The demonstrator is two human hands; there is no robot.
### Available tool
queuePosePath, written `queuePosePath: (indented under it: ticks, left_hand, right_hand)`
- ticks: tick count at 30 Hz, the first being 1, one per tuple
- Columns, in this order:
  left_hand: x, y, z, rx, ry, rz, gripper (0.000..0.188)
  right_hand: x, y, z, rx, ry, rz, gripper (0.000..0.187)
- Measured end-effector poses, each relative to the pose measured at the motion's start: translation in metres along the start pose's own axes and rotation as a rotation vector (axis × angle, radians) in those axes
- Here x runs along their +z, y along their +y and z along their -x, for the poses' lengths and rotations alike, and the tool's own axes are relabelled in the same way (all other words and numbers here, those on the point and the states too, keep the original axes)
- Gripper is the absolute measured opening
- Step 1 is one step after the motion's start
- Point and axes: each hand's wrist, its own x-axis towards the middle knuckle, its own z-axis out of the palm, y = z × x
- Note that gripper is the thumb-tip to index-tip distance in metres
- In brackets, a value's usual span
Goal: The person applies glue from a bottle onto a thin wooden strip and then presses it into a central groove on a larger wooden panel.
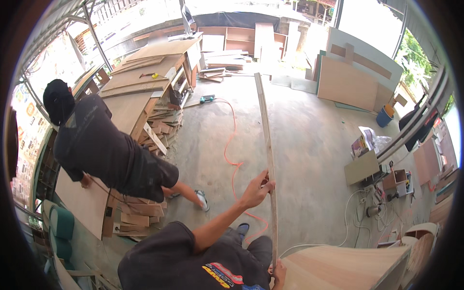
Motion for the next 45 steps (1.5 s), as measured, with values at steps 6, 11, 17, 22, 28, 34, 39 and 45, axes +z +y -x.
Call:
queuePosePath:
  ticks: [6, 11, 17, 22, 28, 34, 39, 45]
  left_hand:
    - [-0.042, -0.017, -0.16, -0.019, 0.097, -0.044, 0.04]
    - [-0.06, -0.047, -0.28, 0.045, 0.274, 0.021, 0.035]
    - [-0.085, -0.063, -0.485, 0.077, 0.418, 0.026, 0.043]
    - [-0.112, -0.008, -0.61, 0.109, 0.608, 0.153, 0.043]
    - [-0.171, -0.012, -0.724, 0.102, 0.738, 0.193, 0.04]
    - [-0.267, -0.058, -0.829, 0.148, 0.815, 0.292, 0.038]
    - [-0.372, -0.092, -0.933, 0.265, 0.747, 0.558, 0.037]
    - [-0.493, -0.072, -1.047, 0.44, 0.683, 0.806, 0.039]
  right_hand:
    - [-0.01, -0.135, -0.134, -0.287, 0.081, 0.026, 0.052]
    - [-0.005, -0.285, -0.23, -0.182, 0.069, 0.103, 0.05]
    - [-0.058, -0.467, -0.414, -0.529, -0.032, 0.522, 0.068]
    - [-0.054, -0.671, -0.427, -0.416, -0.182, 0.456, 0.078]
    - [-0.018, -0.838, -0.496, -0.51, -0.176, 0.585, 0.08]
    - [0.071, -0.971, -0.578, -0.542, -0.212, 0.694, 0.08]
    - [0.176, -1.081, -0.667, -0.565, -0.323, 0.812, 0.082]
    - [0.311, -1.237, -0.689, -0.461, -0.593, 0.743, 0.079]
